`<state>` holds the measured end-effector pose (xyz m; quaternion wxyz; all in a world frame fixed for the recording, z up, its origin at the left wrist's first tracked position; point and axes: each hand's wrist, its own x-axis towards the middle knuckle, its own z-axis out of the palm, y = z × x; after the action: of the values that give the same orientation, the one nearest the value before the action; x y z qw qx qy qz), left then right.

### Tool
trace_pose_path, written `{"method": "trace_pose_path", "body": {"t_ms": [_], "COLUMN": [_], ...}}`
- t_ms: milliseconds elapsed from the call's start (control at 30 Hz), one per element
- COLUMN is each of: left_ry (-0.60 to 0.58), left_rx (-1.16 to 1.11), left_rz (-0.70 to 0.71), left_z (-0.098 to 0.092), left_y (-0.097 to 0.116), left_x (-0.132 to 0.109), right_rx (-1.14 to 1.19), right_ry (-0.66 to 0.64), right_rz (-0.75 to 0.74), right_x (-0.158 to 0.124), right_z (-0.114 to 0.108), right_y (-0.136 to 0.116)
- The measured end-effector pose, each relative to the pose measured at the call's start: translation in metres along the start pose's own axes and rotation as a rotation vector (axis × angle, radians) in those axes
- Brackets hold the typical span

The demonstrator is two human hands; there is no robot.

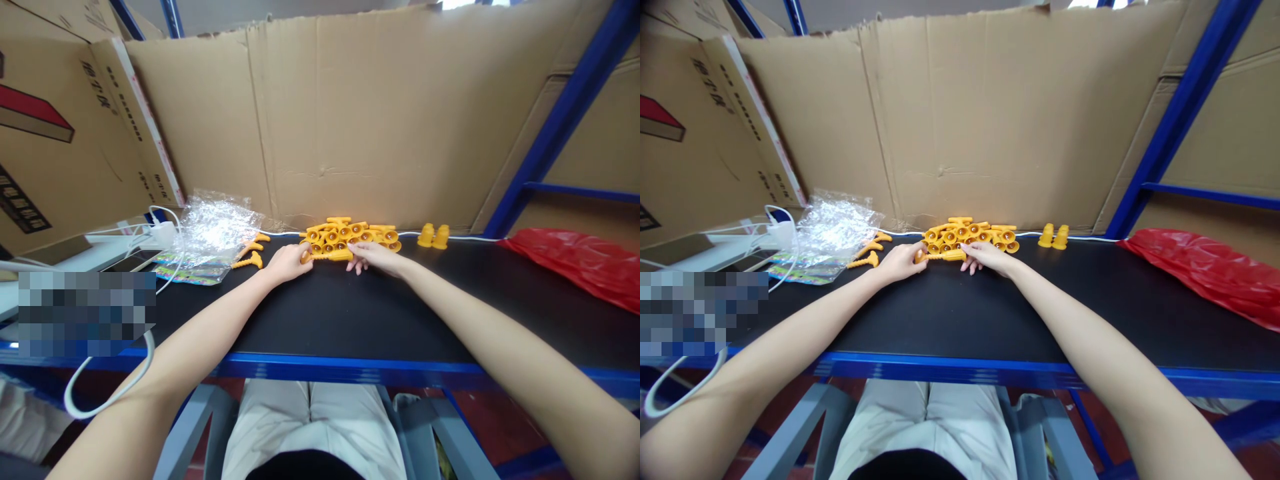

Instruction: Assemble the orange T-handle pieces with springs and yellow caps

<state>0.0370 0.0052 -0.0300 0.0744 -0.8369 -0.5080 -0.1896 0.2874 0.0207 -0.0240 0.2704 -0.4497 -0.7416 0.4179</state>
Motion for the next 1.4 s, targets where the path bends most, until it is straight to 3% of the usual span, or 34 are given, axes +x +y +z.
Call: {"method": "trace_pose_path", "body": {"t_ms": [300, 667, 867, 1400], "left_ry": [0.003, -0.017, 0.002, 0.010], "left_rx": [0.009, 0.019, 0.022, 0.042], "left_rz": [-0.011, -0.026, -0.014, -0.026], "left_z": [0.000, -0.001, 0.000, -0.002], "left_y": [0.000, 0.001, -0.003, 0.001], "left_x": [0.000, 0.001, 0.001, -0.001], "right_rx": [0.042, -0.097, 0.009, 0.137], "right_ry": [-0.096, 0.038, 0.008, 0.078], "right_rz": [-0.028, 0.096, -0.014, 0.049], "right_x": [-0.003, -0.001, -0.002, 0.006], "right_z": [-0.007, 0.001, -0.007, 0.004], "right_y": [0.004, -0.007, 0.003, 0.004]}}
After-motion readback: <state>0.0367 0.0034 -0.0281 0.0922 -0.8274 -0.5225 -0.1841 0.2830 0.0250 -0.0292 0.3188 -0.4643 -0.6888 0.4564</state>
